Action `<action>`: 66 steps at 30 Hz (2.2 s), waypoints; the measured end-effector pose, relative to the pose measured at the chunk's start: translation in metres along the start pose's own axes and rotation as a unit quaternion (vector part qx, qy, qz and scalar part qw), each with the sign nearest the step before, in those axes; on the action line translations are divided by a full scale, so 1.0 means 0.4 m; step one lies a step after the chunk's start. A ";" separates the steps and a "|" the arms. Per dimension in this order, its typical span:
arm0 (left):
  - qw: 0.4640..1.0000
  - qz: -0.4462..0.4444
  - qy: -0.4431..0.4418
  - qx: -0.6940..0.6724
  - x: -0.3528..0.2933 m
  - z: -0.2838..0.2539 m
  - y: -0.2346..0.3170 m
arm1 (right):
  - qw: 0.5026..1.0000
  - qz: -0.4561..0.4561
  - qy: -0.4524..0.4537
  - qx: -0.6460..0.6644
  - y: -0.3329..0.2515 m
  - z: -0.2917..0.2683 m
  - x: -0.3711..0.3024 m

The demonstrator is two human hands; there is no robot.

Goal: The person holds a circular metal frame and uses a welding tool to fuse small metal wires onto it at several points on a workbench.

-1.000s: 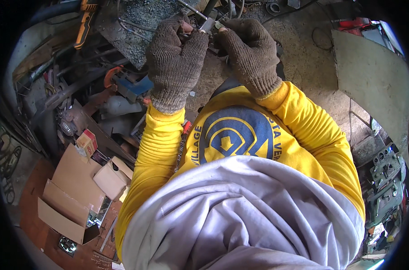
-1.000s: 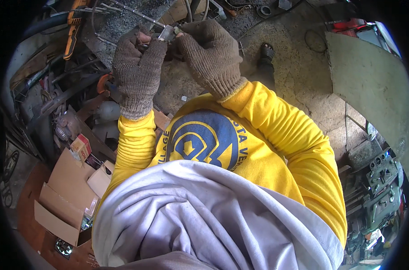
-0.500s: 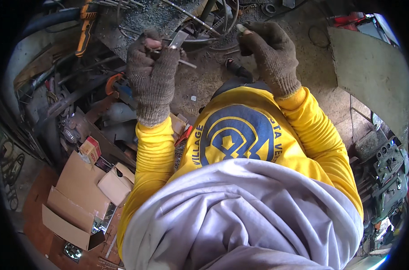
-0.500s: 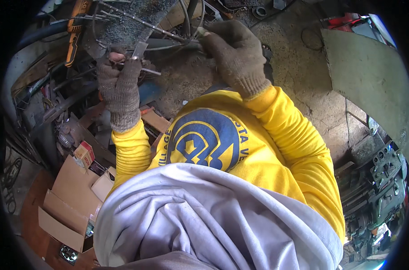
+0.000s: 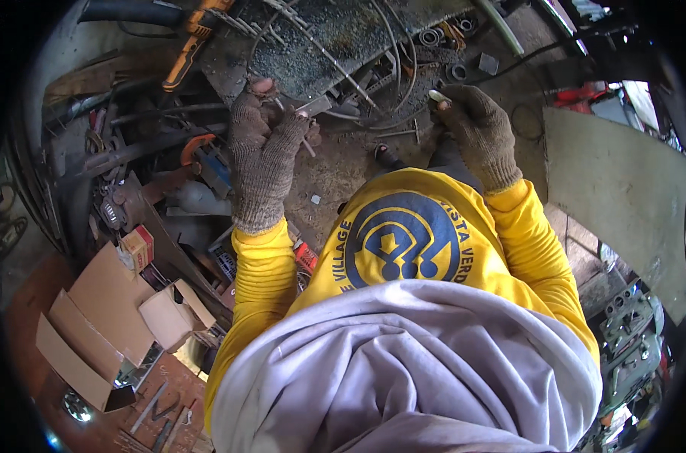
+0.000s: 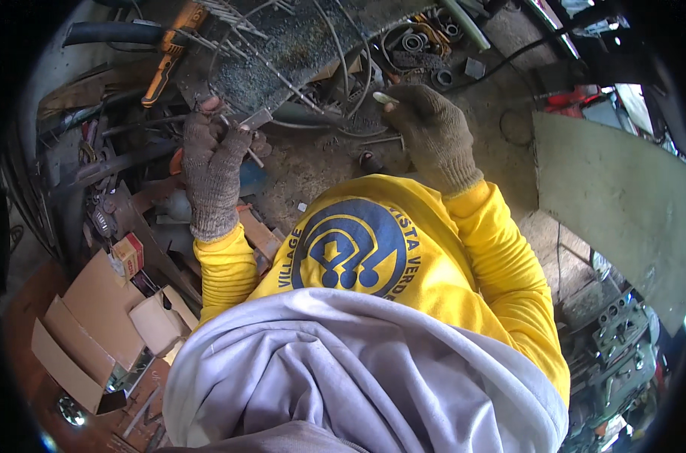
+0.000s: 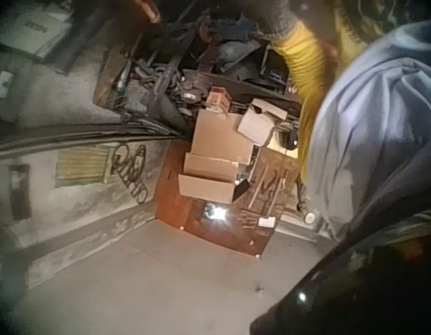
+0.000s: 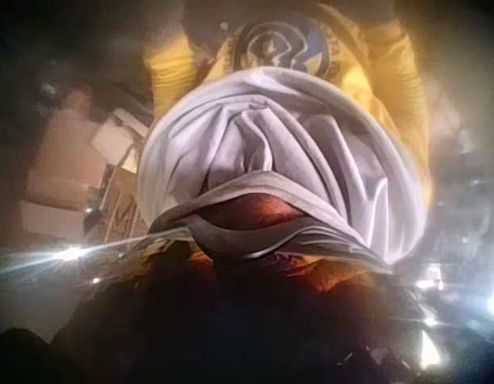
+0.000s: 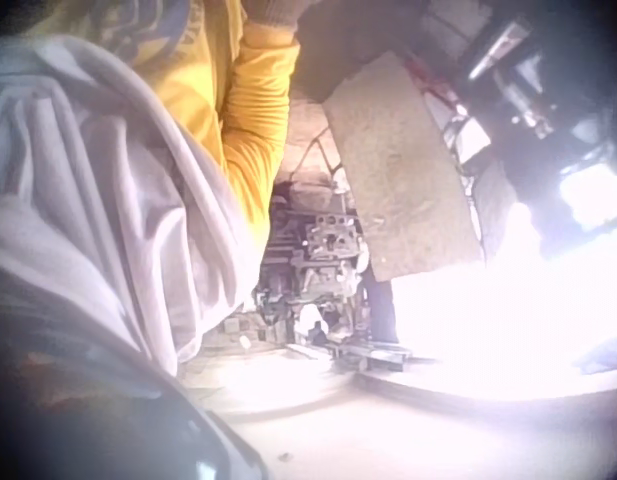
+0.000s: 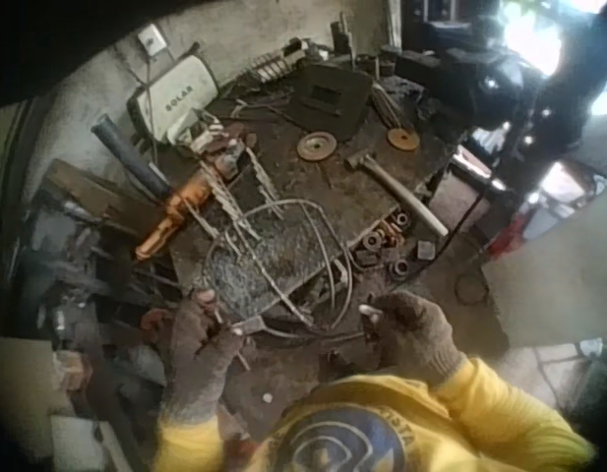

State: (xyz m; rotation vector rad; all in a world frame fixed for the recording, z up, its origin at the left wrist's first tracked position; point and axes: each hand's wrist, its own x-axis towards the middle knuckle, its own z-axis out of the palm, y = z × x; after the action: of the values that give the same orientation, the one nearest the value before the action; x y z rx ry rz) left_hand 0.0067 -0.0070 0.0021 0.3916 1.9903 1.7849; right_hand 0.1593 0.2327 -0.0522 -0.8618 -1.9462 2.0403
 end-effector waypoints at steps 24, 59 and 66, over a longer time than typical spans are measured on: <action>0.894 -0.149 -0.023 0.422 0.441 0.232 0.162 | 0.909 -0.291 -0.266 -0.138 -0.154 -0.234 0.527; 0.826 -0.051 0.009 0.562 0.379 0.288 0.089 | 0.671 -0.551 -0.249 -0.429 -0.086 -0.058 0.544; 0.848 -0.126 0.024 0.515 0.372 0.325 0.120 | 0.681 -0.560 -0.275 -0.382 -0.159 -0.108 0.545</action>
State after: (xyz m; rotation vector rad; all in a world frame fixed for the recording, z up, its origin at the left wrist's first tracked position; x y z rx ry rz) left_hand -0.0613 0.1836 0.0204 0.3583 2.7308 0.4324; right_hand -0.0106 0.3892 -0.0494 0.9223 -2.5734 0.6973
